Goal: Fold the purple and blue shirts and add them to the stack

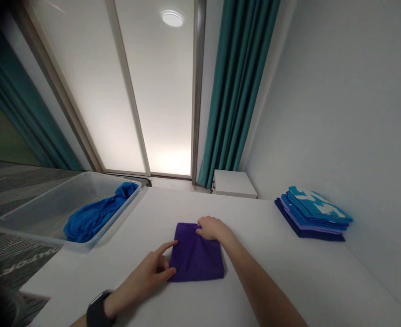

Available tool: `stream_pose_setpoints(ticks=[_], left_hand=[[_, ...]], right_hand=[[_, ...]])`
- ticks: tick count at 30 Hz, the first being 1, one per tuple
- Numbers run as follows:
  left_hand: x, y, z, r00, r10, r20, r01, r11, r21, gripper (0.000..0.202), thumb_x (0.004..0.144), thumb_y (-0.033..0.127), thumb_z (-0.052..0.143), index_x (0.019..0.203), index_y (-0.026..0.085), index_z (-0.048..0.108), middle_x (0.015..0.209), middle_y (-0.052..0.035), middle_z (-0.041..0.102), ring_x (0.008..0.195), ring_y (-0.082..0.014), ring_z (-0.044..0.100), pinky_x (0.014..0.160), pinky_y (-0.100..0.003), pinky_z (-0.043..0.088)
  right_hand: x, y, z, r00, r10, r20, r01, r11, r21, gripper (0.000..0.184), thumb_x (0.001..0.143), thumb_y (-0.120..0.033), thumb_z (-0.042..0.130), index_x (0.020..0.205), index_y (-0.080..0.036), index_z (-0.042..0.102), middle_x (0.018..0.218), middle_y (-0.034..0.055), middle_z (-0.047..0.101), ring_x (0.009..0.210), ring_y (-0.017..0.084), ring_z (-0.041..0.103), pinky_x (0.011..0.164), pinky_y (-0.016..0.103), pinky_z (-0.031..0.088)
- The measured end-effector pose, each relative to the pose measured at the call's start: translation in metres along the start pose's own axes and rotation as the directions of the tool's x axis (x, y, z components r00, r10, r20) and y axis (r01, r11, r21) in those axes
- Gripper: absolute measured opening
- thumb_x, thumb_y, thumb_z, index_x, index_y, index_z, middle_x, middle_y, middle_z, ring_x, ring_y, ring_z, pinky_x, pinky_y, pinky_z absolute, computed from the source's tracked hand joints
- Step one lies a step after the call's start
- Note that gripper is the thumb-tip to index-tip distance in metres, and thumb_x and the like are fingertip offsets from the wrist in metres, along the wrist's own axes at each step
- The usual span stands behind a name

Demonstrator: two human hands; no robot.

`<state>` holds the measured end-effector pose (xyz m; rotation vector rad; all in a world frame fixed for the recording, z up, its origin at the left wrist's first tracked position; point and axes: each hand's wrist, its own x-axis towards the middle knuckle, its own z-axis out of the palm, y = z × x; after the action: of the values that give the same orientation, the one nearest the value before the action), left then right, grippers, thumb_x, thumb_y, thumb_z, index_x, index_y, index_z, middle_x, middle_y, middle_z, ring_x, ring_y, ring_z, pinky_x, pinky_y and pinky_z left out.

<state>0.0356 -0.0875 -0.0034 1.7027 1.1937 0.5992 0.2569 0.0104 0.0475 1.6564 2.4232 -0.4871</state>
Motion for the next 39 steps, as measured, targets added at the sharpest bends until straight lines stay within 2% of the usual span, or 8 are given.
stream_pose_setpoints(ticks=[4, 9, 14, 19, 24, 32, 36, 39], left_hand=[[-0.012, 0.002, -0.003, 0.994, -0.042, 0.097, 0.041, 0.999, 0.017, 0.05, 0.078, 0.026, 0.059, 0.127, 0.019, 0.053, 0.063, 0.0062, 0.057, 0.058, -0.0117, 0.05, 0.056, -0.022, 0.038], [-0.017, 0.002, -0.007, 0.991, -0.037, 0.129, 0.042, 0.998, -0.036, 0.063, 0.076, 0.022, 0.059, 0.136, 0.019, 0.037, 0.068, 0.0065, 0.058, 0.061, -0.0122, 0.052, 0.059, -0.022, 0.038], [-0.012, 0.007, -0.01, 0.99, -0.005, 0.138, 0.007, 1.0, -0.011, 0.036, 0.081, 0.024, 0.053, 0.116, 0.021, 0.045, 0.063, 0.0086, 0.05, 0.055, -0.0104, 0.043, 0.053, -0.021, 0.03], [-0.01, 0.011, -0.011, 0.995, 0.044, 0.086, -0.055, 0.991, 0.123, 0.024, 0.085, 0.023, 0.048, 0.109, 0.022, 0.047, 0.066, 0.0071, 0.048, 0.055, -0.0113, 0.042, 0.054, -0.022, 0.029], [-0.01, 0.014, -0.009, 0.998, 0.056, 0.005, -0.055, 0.95, 0.309, 0.021, 0.09, 0.023, 0.042, 0.11, 0.023, 0.046, 0.071, 0.0035, 0.053, 0.065, -0.0157, 0.053, 0.061, -0.025, 0.034], [-0.009, 0.017, -0.005, 0.999, 0.024, 0.029, -0.035, 0.867, 0.496, 0.023, 0.094, 0.023, 0.035, 0.116, 0.024, 0.043, 0.082, -0.0022, 0.065, 0.071, -0.0196, 0.063, 0.064, -0.027, 0.037], [0.008, 0.02, -0.019, 0.999, 0.004, 0.033, -0.022, 0.822, 0.57, 0.028, 0.093, 0.031, 0.042, 0.12, 0.025, 0.044, 0.073, 0.001, 0.064, 0.067, -0.0207, 0.063, 0.06, -0.026, 0.036], [0.041, 0.021, -0.037, 0.992, 0.113, -0.058, -0.061, 0.824, 0.564, 0.031, 0.095, 0.032, 0.037, 0.123, 0.021, 0.046, 0.074, -0.0001, 0.064, 0.069, -0.0198, 0.062, 0.064, -0.027, 0.039]], right_hand=[[-0.019, -0.003, 0.002, 0.999, -0.02, 0.028, 0.021, 1.0, -0.02, 0.027, 0.089, -0.031, 0.051, 0.102, -0.018, 0.07, 0.106, 0.0134, 0.072, 0.096, 0.025, 0.067, 0.074, 0.031, 0.045], [-0.019, -0.001, 0.0, 0.996, -0.077, 0.053, 0.077, 0.997, 0.001, 0.029, 0.094, -0.028, 0.043, 0.106, -0.018, 0.068, 0.11, 0.0121, 0.071, 0.099, 0.023, 0.066, 0.077, 0.03, 0.044], [-0.008, 0.003, -0.005, 0.989, -0.116, 0.09, 0.116, 0.993, 0.014, 0.029, 0.095, -0.026, 0.041, 0.105, -0.016, 0.067, 0.108, 0.0108, 0.071, 0.096, 0.021, 0.065, 0.075, 0.027, 0.043], [-0.007, 0.005, -0.008, 0.988, -0.122, 0.091, 0.121, 0.992, 0.017, 0.029, 0.095, -0.023, 0.04, 0.105, -0.014, 0.066, 0.108, 0.0126, 0.071, 0.096, 0.021, 0.065, 0.075, 0.027, 0.042], [-0.008, 0.007, -0.005, 0.992, -0.103, 0.075, 0.102, 0.995, 0.015, 0.031, 0.096, -0.024, 0.039, 0.106, -0.012, 0.065, 0.109, 0.0157, 0.069, 0.098, 0.022, 0.065, 0.076, 0.027, 0.041], [-0.005, 0.011, 0.001, 0.995, -0.092, 0.049, 0.089, 0.995, 0.047, 0.026, 0.095, -0.024, 0.042, 0.108, -0.014, 0.062, 0.105, 0.0133, 0.07, 0.094, 0.022, 0.065, 0.071, 0.026, 0.039], [-0.003, 0.012, 0.005, 0.995, -0.091, 0.029, 0.089, 0.994, 0.065, 0.025, 0.094, -0.024, 0.044, 0.105, -0.015, 0.064, 0.103, 0.0135, 0.07, 0.093, 0.022, 0.065, 0.071, 0.026, 0.039], [-0.003, 0.012, 0.007, 0.996, -0.088, 0.004, 0.087, 0.993, 0.08, 0.024, 0.094, -0.025, 0.044, 0.103, -0.015, 0.064, 0.103, 0.0132, 0.071, 0.093, 0.022, 0.065, 0.071, 0.026, 0.039]])
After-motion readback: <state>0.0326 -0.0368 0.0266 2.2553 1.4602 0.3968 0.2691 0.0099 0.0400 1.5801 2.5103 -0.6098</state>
